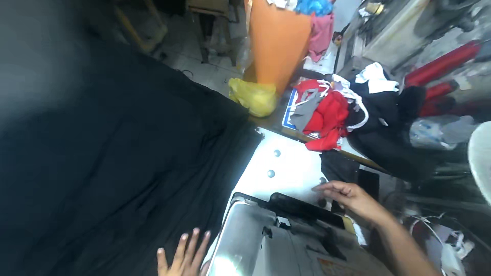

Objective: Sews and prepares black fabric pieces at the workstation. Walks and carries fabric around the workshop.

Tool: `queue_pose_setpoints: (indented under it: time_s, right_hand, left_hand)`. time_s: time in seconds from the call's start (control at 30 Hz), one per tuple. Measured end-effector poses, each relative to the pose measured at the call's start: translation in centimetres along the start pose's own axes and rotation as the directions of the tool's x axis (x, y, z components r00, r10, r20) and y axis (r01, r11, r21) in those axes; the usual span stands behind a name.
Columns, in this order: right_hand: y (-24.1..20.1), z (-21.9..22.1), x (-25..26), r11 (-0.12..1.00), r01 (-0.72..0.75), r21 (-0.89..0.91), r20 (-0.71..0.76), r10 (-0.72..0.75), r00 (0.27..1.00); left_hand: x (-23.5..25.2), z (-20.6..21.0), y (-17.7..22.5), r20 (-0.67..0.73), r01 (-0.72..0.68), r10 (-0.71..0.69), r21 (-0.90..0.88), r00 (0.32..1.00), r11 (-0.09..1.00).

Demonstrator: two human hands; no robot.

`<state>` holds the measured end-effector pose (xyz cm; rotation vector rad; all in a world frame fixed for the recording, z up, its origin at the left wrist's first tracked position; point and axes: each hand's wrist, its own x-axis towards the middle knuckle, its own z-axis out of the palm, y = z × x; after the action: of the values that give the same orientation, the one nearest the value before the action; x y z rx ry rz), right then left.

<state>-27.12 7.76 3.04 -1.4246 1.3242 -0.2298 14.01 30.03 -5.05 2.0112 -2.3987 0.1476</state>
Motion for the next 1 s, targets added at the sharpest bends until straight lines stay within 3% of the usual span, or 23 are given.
queue_pose_setpoints:
  time_s: [0.13,0.33,0.43,0.5,0.57,0.63,0.7,0.87,1.0]
  right_hand:
    - [0.6,0.8,1.3,0.941,0.122,-0.317,-0.131,-0.170,0.977]
    - [1.2,1.3,1.4,0.793,0.192,-0.578,-0.118,-0.314,0.942]
    - [2.1,0.7,0.9,0.730,0.127,-0.671,-0.267,-0.397,0.878]
    - [2.9,-0.3,0.3,0.782,-0.015,-0.624,-0.420,-0.318,0.850]
    - [3.5,-1.6,-0.3,0.855,-0.208,-0.475,-0.543,-0.099,0.834]
    - [3.6,-2.2,-0.9,0.875,-0.364,-0.319,-0.581,0.123,0.804]
    - [4.2,-2.1,-0.9,0.878,-0.401,-0.263,-0.555,0.203,0.807]
    - [5.3,-0.3,-0.1,0.868,-0.346,-0.358,-0.484,0.144,0.863]
    - [4.7,1.7,-0.2,0.850,-0.183,-0.494,-0.468,-0.083,0.880]
  left_hand:
    - [-0.1,0.1,0.0,-0.006,0.004,-0.004,0.008,1.000,1.000]
    - [0.0,0.0,0.0,-0.014,-0.007,0.008,0.042,1.000,0.999]
    - [0.1,-0.3,0.0,-0.005,-0.009,0.009,0.038,1.000,0.999]
    - [0.2,-0.5,0.0,0.004,-0.007,0.007,0.031,1.000,0.999]
    - [0.5,-1.2,0.2,0.016,-0.014,0.013,0.037,1.000,0.999]
    - [0.8,-1.7,0.4,0.011,-0.024,0.023,0.044,1.000,0.999]
    - [0.9,-1.7,0.4,-0.001,-0.027,0.027,0.071,1.000,0.997]
    - [0.8,-1.5,0.4,-0.010,-0.023,0.024,0.084,1.000,0.996]
    - [1.0,-1.8,0.5,-0.001,-0.031,0.032,0.067,1.000,0.997]
